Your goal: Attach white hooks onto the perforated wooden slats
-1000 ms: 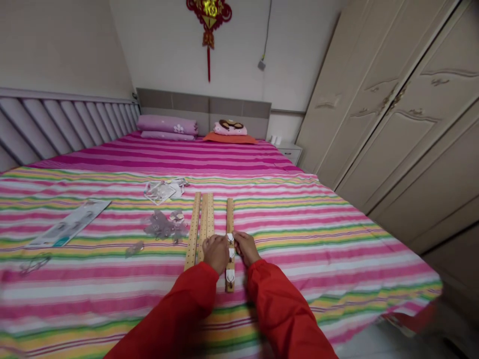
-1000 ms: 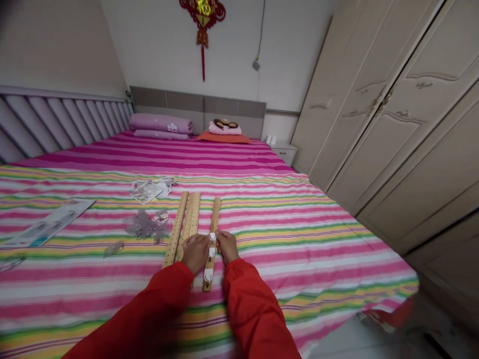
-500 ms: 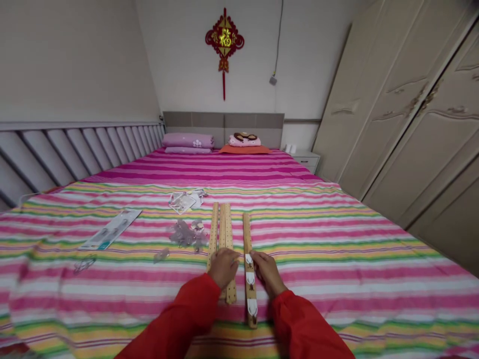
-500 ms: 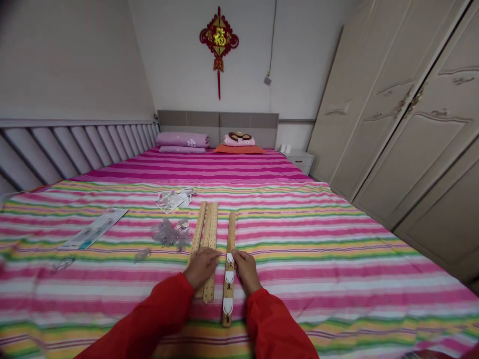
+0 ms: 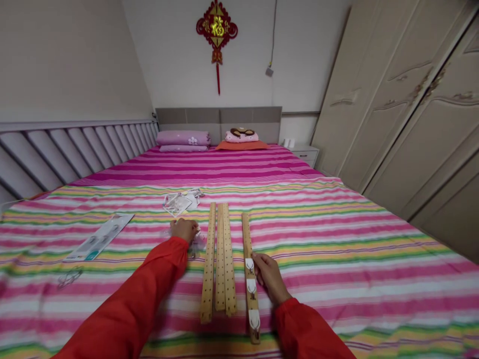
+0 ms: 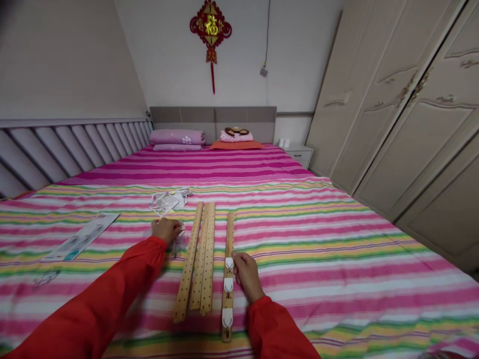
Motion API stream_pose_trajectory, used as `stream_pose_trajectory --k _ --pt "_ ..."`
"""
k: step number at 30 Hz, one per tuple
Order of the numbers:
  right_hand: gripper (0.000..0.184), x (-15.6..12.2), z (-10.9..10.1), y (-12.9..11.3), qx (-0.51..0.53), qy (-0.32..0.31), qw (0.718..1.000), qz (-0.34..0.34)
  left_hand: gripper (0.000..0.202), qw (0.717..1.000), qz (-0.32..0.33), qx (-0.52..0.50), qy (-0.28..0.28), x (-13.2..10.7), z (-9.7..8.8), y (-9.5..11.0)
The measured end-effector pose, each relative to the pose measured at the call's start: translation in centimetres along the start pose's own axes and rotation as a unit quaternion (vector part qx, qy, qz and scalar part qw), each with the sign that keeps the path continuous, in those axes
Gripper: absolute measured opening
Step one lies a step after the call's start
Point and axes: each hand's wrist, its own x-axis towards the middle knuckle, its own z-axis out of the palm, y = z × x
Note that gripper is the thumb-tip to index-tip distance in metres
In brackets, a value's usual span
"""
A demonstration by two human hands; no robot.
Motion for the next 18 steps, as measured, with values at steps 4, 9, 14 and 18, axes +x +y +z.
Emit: stream_pose_trajectory --k 4,9,14,18 --pt "0.041 0.0 -0.1 0.0 0.006 0.001 1.000 0.004 0.019 0.999 0.014 0.032 -0.009 0.5 0.7 -0.2" --pt "0.042 -0.2 -0.1 -0.1 0.009 -0.004 1.000 0.005 0.024 0.996 0.033 0.061 -0.055 1.3 1.2 0.1" --pt "0.040 -0.1 -0.1 -0.1 0.019 -0.005 1.000 0.007 0.026 0.995 0.028 0.065 -0.076 1.8 1.5 0.3" --pt "0.040 0.0 -0.2 0.1 0.024 -0.010 1.000 0.006 0.021 0.995 0.010 0.062 -0.082 2.2 1.6 0.4"
